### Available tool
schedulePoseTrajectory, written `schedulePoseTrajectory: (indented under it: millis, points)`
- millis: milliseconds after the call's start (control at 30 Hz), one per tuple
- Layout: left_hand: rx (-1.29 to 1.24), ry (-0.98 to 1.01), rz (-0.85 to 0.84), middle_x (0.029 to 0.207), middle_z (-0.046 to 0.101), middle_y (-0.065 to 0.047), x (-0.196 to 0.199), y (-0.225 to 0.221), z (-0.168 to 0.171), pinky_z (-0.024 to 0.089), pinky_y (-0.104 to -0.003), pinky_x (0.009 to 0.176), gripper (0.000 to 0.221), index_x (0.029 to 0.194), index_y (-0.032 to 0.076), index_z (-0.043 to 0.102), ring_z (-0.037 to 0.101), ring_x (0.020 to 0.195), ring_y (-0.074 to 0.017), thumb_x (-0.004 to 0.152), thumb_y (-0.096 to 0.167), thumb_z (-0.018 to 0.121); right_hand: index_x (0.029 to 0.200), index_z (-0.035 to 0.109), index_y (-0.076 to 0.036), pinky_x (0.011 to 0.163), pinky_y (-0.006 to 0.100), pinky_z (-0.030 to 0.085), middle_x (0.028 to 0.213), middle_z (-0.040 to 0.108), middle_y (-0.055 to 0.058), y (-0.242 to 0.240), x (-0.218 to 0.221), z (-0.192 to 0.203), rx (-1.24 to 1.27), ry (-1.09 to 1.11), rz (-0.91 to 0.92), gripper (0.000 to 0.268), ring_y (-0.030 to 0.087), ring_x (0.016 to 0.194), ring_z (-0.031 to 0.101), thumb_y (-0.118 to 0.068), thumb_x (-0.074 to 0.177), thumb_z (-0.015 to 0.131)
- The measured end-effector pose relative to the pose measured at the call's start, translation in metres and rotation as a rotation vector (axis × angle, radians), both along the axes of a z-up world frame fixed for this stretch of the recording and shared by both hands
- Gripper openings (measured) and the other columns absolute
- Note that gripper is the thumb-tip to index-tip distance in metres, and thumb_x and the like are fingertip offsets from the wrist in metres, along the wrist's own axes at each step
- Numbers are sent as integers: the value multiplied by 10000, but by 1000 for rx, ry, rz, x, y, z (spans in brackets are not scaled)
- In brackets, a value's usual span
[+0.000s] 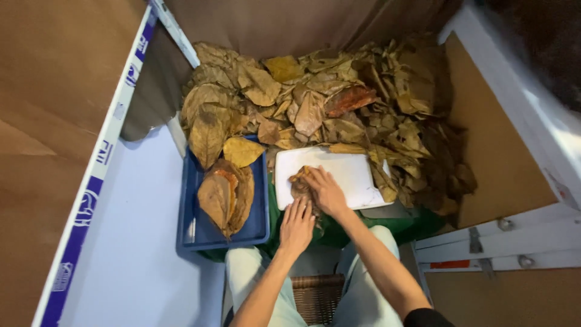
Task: Sorting and smoothing dried leaves on a board before placing them into a tray.
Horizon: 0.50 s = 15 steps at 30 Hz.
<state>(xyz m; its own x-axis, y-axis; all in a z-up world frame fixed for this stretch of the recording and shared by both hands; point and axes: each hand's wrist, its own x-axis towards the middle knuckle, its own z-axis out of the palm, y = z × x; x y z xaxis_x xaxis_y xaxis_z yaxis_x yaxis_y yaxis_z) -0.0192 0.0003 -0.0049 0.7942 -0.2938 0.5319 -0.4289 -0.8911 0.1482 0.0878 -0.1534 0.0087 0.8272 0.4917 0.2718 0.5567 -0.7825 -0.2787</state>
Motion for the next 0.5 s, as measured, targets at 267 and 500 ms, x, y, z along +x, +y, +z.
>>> schedulePoseTrajectory:
  millis: [267, 500]
  points:
    - [-40, -5, 25, 1448, 533, -253, 4, -11, -7, 300, -499, 1196, 479, 1374, 23, 589, 457, 1405, -397, 1041, 357, 504, 1548, 456, -169, 1152, 549, 404, 1634, 331, 148, -65, 75, -59, -156, -25, -153, 730, 492, 1454, 356, -195, 835, 614]
    - [14, -20, 20, 1452, 508, -279, 1, -10, -13, 305, -528, 1193, 405, 1370, 64, 602, 434, 1418, -429, 1029, 270, 533, 1471, 538, -174, 970, 472, 579, 1461, 483, 142, -83, 84, -57, -169, -14, -243, 505, 395, 1321, 533, -120, 969, 565]
